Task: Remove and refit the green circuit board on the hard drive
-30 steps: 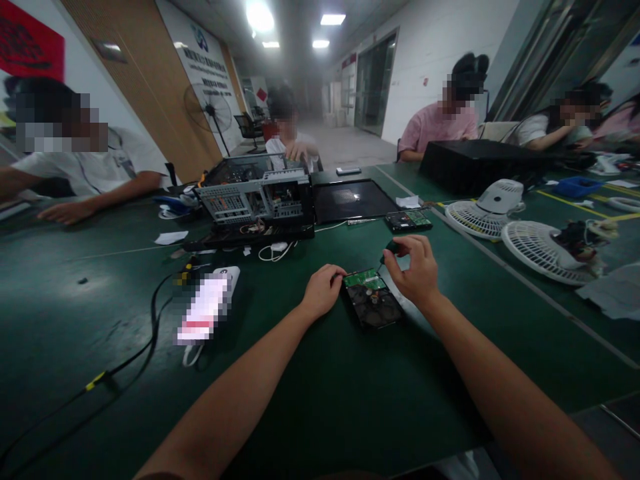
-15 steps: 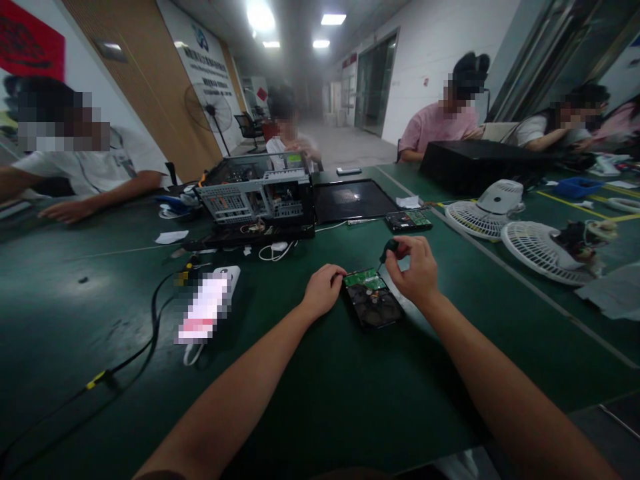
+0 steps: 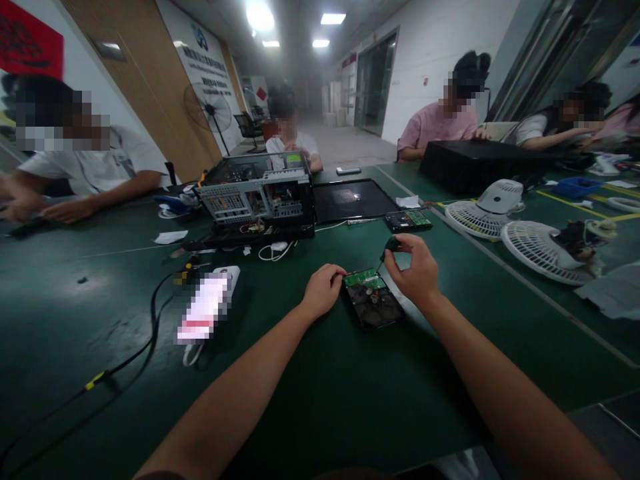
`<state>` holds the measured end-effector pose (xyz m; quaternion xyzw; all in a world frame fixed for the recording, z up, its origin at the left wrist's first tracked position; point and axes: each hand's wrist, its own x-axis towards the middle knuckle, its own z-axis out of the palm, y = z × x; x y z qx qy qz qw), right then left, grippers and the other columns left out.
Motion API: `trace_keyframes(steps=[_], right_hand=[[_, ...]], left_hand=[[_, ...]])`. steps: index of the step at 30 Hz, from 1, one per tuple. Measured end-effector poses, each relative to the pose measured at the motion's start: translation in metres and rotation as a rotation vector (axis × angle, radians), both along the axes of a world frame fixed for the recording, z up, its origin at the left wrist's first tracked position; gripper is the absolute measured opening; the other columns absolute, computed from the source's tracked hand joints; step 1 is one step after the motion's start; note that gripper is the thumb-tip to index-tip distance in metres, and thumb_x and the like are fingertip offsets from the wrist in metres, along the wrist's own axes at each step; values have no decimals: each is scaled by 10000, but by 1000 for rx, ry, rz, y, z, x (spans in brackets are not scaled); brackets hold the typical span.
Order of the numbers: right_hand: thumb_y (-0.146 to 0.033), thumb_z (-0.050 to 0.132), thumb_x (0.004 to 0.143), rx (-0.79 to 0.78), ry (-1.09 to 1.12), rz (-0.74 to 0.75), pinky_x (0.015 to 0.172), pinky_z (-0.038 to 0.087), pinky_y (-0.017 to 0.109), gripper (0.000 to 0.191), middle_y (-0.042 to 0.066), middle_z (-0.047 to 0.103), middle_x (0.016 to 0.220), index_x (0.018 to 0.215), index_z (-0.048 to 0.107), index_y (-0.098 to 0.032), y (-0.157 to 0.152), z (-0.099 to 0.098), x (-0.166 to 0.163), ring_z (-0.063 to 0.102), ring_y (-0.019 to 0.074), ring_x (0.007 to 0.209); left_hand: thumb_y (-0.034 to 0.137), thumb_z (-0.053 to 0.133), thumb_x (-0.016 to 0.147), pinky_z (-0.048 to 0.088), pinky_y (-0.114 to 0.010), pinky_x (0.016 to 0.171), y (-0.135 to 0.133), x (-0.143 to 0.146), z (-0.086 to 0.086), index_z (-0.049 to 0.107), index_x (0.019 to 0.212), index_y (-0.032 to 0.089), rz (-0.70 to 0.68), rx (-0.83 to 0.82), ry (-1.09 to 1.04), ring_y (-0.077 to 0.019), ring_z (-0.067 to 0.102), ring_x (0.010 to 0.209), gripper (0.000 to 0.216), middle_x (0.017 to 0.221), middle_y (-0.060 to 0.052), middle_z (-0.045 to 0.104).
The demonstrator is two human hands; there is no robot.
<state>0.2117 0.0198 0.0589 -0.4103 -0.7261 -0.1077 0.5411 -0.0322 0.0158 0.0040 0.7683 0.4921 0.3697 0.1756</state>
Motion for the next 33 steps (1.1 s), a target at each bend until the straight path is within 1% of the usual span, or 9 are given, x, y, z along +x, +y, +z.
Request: trace_keyframes(steps=[6, 10, 13, 16, 20, 22, 26, 29, 33], right_hand=[[-282, 688, 880, 8, -23, -24, 794, 600, 426, 368, 81, 632, 1074, 1216, 546, -233, 0, 1, 2, 657, 210, 855], [-242, 657, 891, 29, -1, 12, 766, 616, 407, 331, 109, 641, 1147, 1201, 543, -222, 0, 1, 1, 671, 221, 908], [-231, 655, 891, 42, 16, 20, 777, 623, 416, 324, 123, 658, 1195, 1191, 534, -219, -1, 1, 0, 685, 230, 937], [-249, 667, 889, 37, 18, -10, 765, 618, 418, 320, 112, 663, 1166, 1180, 538, -227, -1, 1, 0, 684, 217, 881], [-276, 700, 871, 35, -5, -21, 740, 609, 412, 338, 93, 632, 1110, 1170, 551, -231, 0, 1, 2, 659, 200, 830], [-276, 693, 873, 30, -6, -9, 737, 611, 413, 341, 96, 624, 1116, 1180, 550, -233, 1, 1, 3, 659, 211, 865], [-247, 652, 891, 29, -4, 42, 794, 617, 437, 336, 120, 638, 1220, 1202, 527, -242, 1, 0, 2, 661, 256, 1042], [-231, 639, 897, 28, -15, 30, 815, 611, 452, 334, 119, 647, 1236, 1209, 520, -244, 2, -1, 3, 670, 255, 1029], [-250, 683, 869, 47, -29, -27, 835, 599, 466, 343, 113, 635, 1152, 1183, 544, -240, 4, -1, 5, 658, 263, 1012]], left_hand=[[112, 549, 937, 517, -318, 849, 1, 0, -2, 711, 1023, 235, -9, 12, -6, -190, 652, 932, 221, 994, -25, 687], [108, 553, 933, 513, -316, 836, 1, 1, -2, 710, 1022, 231, -3, 25, -7, -189, 648, 920, 218, 981, -25, 685], [111, 544, 940, 514, -315, 833, 0, 1, 0, 708, 1021, 229, -11, 23, -10, -190, 651, 927, 218, 986, -26, 690], [115, 540, 943, 518, -321, 840, -1, 0, 2, 706, 1031, 232, -7, 8, -2, -193, 653, 935, 221, 998, -30, 691], [117, 543, 941, 518, -328, 852, 0, 1, 1, 706, 1019, 234, -8, 6, 0, -197, 654, 944, 215, 1003, -30, 693], [116, 542, 940, 519, -330, 851, 0, 1, 1, 707, 1015, 235, -3, 5, 1, -197, 655, 940, 217, 1001, -29, 695], [106, 539, 936, 522, -331, 852, 0, 1, 2, 708, 1028, 237, -2, 0, 4, -200, 655, 948, 233, 1004, -30, 696], [115, 539, 940, 524, -327, 840, -1, 0, 2, 711, 1035, 236, -4, -7, 2, -197, 656, 935, 231, 1004, -31, 692], [126, 544, 943, 523, -328, 833, 0, 0, 0, 710, 1025, 233, -1, -2, -6, -193, 655, 924, 214, 1003, -28, 692]])
